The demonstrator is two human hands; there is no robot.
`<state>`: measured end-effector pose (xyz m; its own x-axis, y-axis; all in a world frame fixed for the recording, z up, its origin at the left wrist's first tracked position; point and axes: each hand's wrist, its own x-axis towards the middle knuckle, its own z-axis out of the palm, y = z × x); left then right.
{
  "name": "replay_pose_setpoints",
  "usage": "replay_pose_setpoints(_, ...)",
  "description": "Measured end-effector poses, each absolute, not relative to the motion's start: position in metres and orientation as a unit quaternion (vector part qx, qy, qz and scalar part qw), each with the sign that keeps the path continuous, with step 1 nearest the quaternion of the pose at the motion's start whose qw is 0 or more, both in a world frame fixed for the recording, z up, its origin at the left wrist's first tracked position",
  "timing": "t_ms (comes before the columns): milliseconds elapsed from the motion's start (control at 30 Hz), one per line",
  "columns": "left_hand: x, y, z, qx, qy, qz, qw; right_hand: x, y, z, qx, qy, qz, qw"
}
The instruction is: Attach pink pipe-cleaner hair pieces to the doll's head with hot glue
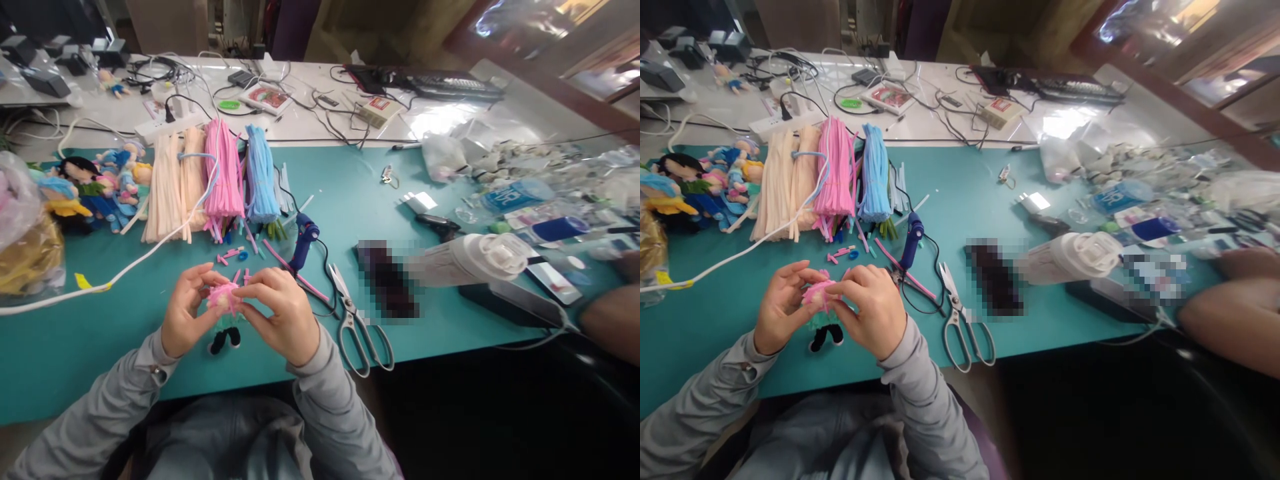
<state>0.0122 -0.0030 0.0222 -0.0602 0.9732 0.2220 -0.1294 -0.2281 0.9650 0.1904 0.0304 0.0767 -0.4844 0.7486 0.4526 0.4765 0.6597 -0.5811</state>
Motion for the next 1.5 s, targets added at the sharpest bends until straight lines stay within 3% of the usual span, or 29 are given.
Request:
replay_pose_setpoints(1100,0.0141,-0.002,0.0223,0.536,0.393,0.584,0.466,0.191,0.0358,0.0836,-0.321,-0.903,0.106,0.265)
replay_pose_setpoints(1500,0.0136,0.001,0.0176,0.513,0.404,0.576,0.492,0.1915,0.0389,0.0777,-0.321,-0.889,0.134,0.296)
